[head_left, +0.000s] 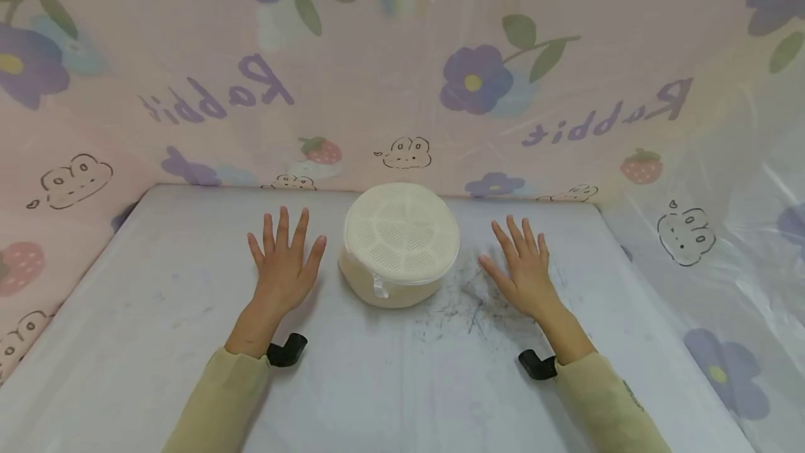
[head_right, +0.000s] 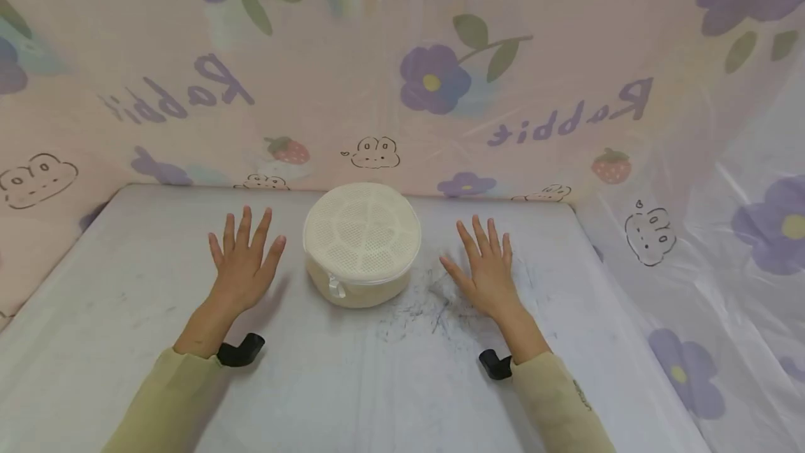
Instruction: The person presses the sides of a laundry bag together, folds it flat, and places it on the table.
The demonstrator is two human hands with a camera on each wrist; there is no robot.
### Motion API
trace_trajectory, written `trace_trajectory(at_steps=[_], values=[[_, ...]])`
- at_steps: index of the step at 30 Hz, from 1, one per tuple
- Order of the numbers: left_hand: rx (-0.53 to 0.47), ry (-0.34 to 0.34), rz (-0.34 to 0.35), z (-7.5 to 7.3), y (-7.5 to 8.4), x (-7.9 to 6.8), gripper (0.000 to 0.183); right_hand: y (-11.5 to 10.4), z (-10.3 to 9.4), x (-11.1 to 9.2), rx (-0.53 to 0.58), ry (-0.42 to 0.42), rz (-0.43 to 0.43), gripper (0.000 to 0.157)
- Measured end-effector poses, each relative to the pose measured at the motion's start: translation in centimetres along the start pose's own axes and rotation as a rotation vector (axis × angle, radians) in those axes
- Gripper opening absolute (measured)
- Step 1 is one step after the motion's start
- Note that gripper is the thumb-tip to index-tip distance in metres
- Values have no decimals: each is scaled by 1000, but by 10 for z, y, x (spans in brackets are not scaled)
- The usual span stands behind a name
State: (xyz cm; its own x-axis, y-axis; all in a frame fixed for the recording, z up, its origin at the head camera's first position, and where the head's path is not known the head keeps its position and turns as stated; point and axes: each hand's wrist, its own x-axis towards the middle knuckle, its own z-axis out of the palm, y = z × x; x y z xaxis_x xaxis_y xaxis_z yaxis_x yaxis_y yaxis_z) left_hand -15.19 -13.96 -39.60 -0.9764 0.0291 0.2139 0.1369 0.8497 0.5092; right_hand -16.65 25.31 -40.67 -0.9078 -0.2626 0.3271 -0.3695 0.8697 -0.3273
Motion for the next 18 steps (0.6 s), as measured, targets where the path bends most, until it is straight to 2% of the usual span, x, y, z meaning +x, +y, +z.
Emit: trace_trajectory(at_steps=[5,12,18], values=[[-66,39,-6,2,6,0,70,-8,1,3,204,48,28,52],[-219,71,-37,4,16,0,68,-21,-1,5,435,17,130,48],[-327,23,-93,2,29,0,65,-37,-4,13,597,-34,250,51]])
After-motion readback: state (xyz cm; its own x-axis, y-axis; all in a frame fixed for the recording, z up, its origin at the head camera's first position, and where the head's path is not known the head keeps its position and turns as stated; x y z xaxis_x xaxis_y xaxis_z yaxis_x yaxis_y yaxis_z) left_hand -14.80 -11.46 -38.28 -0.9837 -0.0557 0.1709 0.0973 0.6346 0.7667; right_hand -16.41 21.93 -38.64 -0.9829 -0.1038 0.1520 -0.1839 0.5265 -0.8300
